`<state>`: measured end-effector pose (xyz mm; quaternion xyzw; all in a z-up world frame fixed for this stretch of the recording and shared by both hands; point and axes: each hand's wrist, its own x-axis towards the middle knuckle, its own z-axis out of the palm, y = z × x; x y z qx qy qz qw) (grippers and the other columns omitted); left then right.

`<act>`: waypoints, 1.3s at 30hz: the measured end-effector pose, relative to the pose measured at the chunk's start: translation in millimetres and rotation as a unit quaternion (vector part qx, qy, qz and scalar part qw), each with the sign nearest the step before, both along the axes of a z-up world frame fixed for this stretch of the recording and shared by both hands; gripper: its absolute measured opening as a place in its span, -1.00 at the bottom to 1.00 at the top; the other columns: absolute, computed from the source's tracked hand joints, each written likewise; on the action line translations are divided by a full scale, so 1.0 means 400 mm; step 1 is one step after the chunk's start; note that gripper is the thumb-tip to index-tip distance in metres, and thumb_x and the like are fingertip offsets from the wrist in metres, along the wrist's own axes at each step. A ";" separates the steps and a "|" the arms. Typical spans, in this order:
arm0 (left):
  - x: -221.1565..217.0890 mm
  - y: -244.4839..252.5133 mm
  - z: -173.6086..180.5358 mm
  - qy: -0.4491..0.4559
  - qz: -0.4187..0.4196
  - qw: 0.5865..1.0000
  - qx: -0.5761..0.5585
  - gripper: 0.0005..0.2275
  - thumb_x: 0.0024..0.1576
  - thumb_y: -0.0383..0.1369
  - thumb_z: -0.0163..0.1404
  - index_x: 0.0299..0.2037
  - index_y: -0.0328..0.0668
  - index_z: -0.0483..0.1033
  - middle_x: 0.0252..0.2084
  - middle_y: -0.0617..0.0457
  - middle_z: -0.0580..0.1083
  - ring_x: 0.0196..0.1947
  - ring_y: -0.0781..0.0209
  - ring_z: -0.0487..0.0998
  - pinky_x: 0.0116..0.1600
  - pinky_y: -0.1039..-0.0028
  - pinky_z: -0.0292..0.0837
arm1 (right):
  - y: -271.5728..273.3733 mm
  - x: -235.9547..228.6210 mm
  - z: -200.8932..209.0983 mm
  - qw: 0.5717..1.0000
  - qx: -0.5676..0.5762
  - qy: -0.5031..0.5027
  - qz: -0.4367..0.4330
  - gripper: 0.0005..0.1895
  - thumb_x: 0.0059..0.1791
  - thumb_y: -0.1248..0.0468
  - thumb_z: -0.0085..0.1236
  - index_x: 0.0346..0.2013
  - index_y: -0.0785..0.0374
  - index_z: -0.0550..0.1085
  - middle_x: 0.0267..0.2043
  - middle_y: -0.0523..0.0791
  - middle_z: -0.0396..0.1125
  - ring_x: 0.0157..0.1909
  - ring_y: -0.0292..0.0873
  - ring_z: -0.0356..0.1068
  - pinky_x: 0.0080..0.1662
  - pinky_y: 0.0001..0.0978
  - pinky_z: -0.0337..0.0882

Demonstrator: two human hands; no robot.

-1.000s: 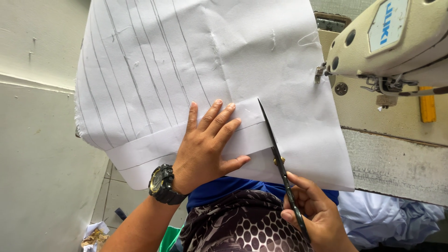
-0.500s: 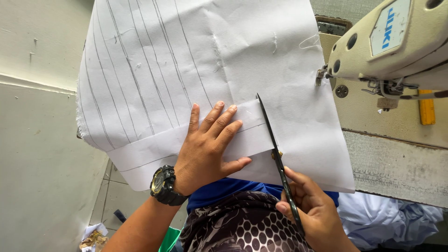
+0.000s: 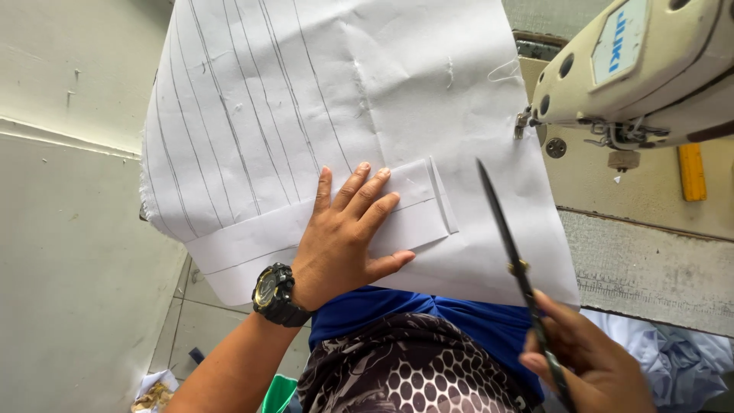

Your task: Using scissors to cut out specific pattern pieces from a sheet of white material at a sewing workstation.

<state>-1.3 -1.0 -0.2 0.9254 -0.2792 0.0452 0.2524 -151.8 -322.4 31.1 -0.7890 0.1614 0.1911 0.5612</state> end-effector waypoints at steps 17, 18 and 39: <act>0.001 -0.014 0.028 -0.033 0.120 0.991 0.043 -0.36 0.03 -0.21 0.22 0.31 -0.12 0.23 -0.08 -0.02 0.27 -0.24 0.19 0.28 -0.21 0.40 0.25 | -0.081 0.139 0.031 0.826 -0.502 -0.239 0.097 -0.50 -0.05 0.18 0.30 0.13 0.36 0.57 0.08 0.05 0.47 0.03 0.03 0.44 0.10 -0.12 0.41; 0.003 -0.015 0.030 -0.021 0.136 0.990 0.010 -0.38 0.03 -0.41 0.24 0.30 -0.08 0.23 -0.29 0.07 0.26 -0.54 0.36 0.26 -0.53 0.58 0.35 | -0.023 0.165 0.048 0.874 -0.425 -0.220 0.086 -0.56 -0.01 0.16 0.19 0.10 0.32 0.52 0.04 0.04 0.43 -0.01 0.04 0.41 0.01 -0.08 0.40; -0.179 0.090 0.528 0.054 0.336 0.889 -0.305 -0.86 -0.01 -0.58 0.10 -0.31 -0.51 0.43 -0.48 -0.21 0.50 -0.68 0.10 0.52 -0.64 0.48 0.52 | 0.260 0.329 -0.094 0.750 -0.473 -0.432 0.166 -0.55 0.03 0.03 0.20 0.11 0.23 0.55 0.14 0.02 0.37 0.09 -0.10 0.32 -0.03 -0.30 0.42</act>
